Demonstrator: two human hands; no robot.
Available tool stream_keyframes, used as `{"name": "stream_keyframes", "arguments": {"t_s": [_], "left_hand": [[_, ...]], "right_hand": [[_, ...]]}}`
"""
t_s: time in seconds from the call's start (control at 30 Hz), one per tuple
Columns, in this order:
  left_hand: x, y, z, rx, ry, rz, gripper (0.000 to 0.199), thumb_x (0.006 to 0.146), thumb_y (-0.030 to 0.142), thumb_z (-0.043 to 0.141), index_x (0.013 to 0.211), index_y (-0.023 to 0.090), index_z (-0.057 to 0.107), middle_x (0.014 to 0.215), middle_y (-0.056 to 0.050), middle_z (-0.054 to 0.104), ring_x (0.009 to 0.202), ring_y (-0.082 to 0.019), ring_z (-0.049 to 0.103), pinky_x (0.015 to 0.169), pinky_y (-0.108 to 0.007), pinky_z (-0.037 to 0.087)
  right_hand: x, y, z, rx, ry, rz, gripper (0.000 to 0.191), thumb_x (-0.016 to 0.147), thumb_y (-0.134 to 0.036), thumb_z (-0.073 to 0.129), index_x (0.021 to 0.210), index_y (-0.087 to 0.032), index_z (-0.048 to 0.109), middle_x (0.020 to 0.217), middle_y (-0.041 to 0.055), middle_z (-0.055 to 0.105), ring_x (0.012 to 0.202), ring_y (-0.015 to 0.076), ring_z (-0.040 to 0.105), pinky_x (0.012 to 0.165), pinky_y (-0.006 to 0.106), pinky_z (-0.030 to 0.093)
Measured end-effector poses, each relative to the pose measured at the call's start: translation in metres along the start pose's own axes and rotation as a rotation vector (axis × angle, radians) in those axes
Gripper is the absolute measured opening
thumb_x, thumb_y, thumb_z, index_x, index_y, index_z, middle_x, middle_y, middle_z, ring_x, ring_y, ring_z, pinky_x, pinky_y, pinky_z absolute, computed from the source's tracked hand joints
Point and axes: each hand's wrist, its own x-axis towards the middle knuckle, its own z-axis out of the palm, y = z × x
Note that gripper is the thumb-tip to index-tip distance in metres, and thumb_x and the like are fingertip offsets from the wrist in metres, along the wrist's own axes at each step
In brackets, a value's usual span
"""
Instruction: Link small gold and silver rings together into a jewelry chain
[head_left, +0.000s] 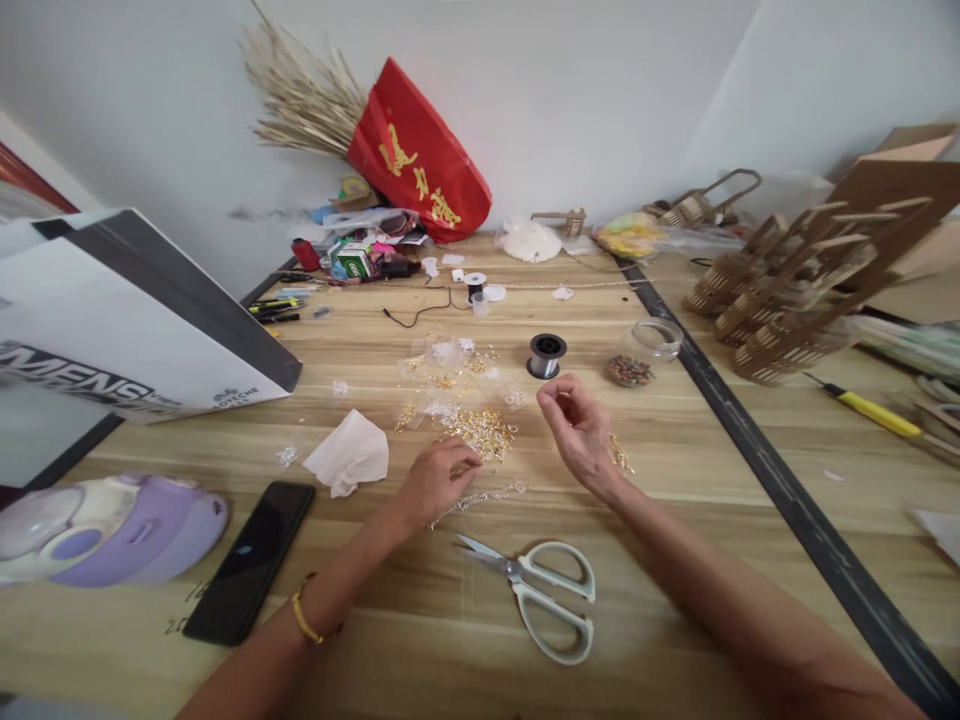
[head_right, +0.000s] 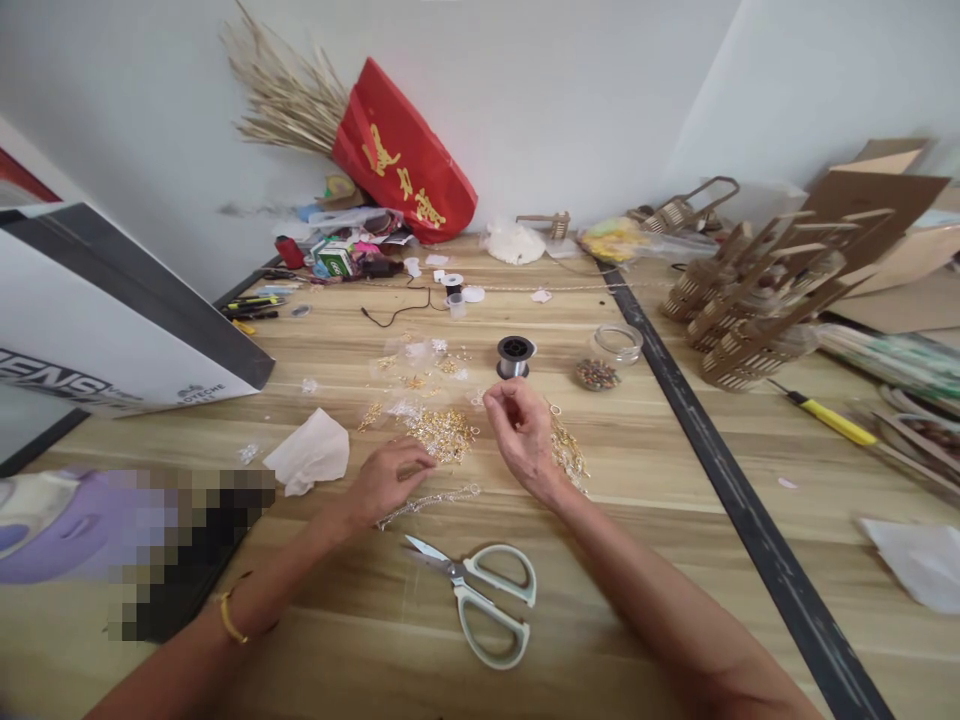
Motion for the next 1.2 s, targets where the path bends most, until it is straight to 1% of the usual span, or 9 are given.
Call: {"name": "stream_keyframes", "arguments": {"t_s": [0.1,0.27,0.4,0.63,0.7,0.83,0.97,1.07,1.2], "left_hand": [[0.002,0.001,0.008,0.155,-0.051,0.08,0.011,0.081,0.013,0.057,0.085,0.018,0.066,0.088,-0.005,0.065,0.087,-0.019,0.058,0.081,-0.033,0.046],[0.001,-0.006,0.01,0.297,-0.046,0.138,0.012,0.082,0.012,0.056,0.087,0.017,0.065,0.09,-0.006,0.062,0.09,-0.02,0.055,0.086,-0.037,0.044],[0.0,-0.015,0.01,0.305,-0.021,0.122,0.012,0.082,0.012,0.055,0.087,0.017,0.065,0.089,-0.006,0.061,0.09,-0.021,0.054,0.085,-0.038,0.044],[0.0,-0.018,0.019,0.251,-0.04,0.178,0.011,0.084,0.014,0.055,0.086,0.017,0.065,0.091,-0.007,0.059,0.091,-0.02,0.052,0.085,-0.035,0.045],[-0.001,-0.017,0.02,0.246,-0.038,0.193,0.011,0.084,0.015,0.055,0.085,0.017,0.065,0.091,-0.007,0.058,0.092,-0.02,0.052,0.085,-0.035,0.045],[-0.002,-0.018,0.02,0.232,-0.011,0.202,0.012,0.085,0.013,0.053,0.082,0.016,0.065,0.09,-0.007,0.059,0.09,-0.019,0.052,0.087,-0.036,0.044],[-0.004,-0.022,0.017,0.211,0.016,0.217,0.012,0.084,0.011,0.054,0.083,0.016,0.064,0.088,-0.006,0.062,0.087,-0.018,0.054,0.088,-0.036,0.044],[-0.005,-0.025,0.015,0.199,0.043,0.216,0.011,0.085,0.012,0.054,0.084,0.016,0.064,0.087,-0.006,0.063,0.086,-0.018,0.055,0.084,-0.035,0.046],[-0.006,-0.03,0.015,0.176,0.08,0.212,0.014,0.086,0.012,0.052,0.086,0.017,0.064,0.084,-0.005,0.064,0.083,-0.017,0.057,0.082,-0.034,0.046]], "right_hand": [[-0.007,0.011,0.006,-0.106,-0.042,-0.02,0.016,0.088,-0.032,0.051,0.078,-0.019,0.053,0.069,-0.001,0.047,0.055,0.01,0.04,0.05,0.024,0.034],[-0.02,0.026,0.016,-0.151,-0.145,-0.038,0.017,0.088,-0.029,0.049,0.076,-0.018,0.054,0.07,0.0007,0.053,0.058,0.011,0.046,0.051,0.024,0.038],[-0.025,0.033,0.021,-0.122,-0.17,-0.008,0.016,0.087,-0.028,0.05,0.076,-0.018,0.055,0.071,0.001,0.054,0.061,0.0115,0.049,0.053,0.023,0.04],[-0.023,0.049,0.019,-0.121,-0.109,0.076,0.013,0.088,-0.03,0.049,0.082,-0.019,0.054,0.075,0.0011,0.054,0.067,0.0132,0.053,0.056,0.024,0.044],[-0.022,0.051,0.016,-0.209,-0.119,0.038,0.012,0.089,-0.028,0.047,0.085,-0.019,0.053,0.078,0.0018,0.056,0.069,0.014,0.054,0.06,0.025,0.044],[-0.02,0.052,0.01,-0.526,-0.213,-0.109,0.01,0.09,-0.022,0.045,0.088,-0.019,0.055,0.082,0.0041,0.061,0.076,0.0167,0.055,0.067,0.028,0.042],[-0.021,0.051,0.008,-0.765,-0.283,-0.178,0.012,0.091,-0.022,0.045,0.087,-0.018,0.056,0.078,0.0051,0.062,0.071,0.0173,0.055,0.06,0.026,0.036],[-0.023,0.052,0.01,-0.822,-0.313,-0.218,0.014,0.092,-0.023,0.045,0.085,-0.018,0.056,0.075,0.0046,0.061,0.069,0.0162,0.056,0.059,0.025,0.034],[-0.025,0.053,0.011,-0.809,-0.326,-0.24,0.013,0.092,-0.023,0.044,0.088,-0.018,0.056,0.074,0.0032,0.063,0.066,0.0146,0.057,0.059,0.024,0.034]]}}
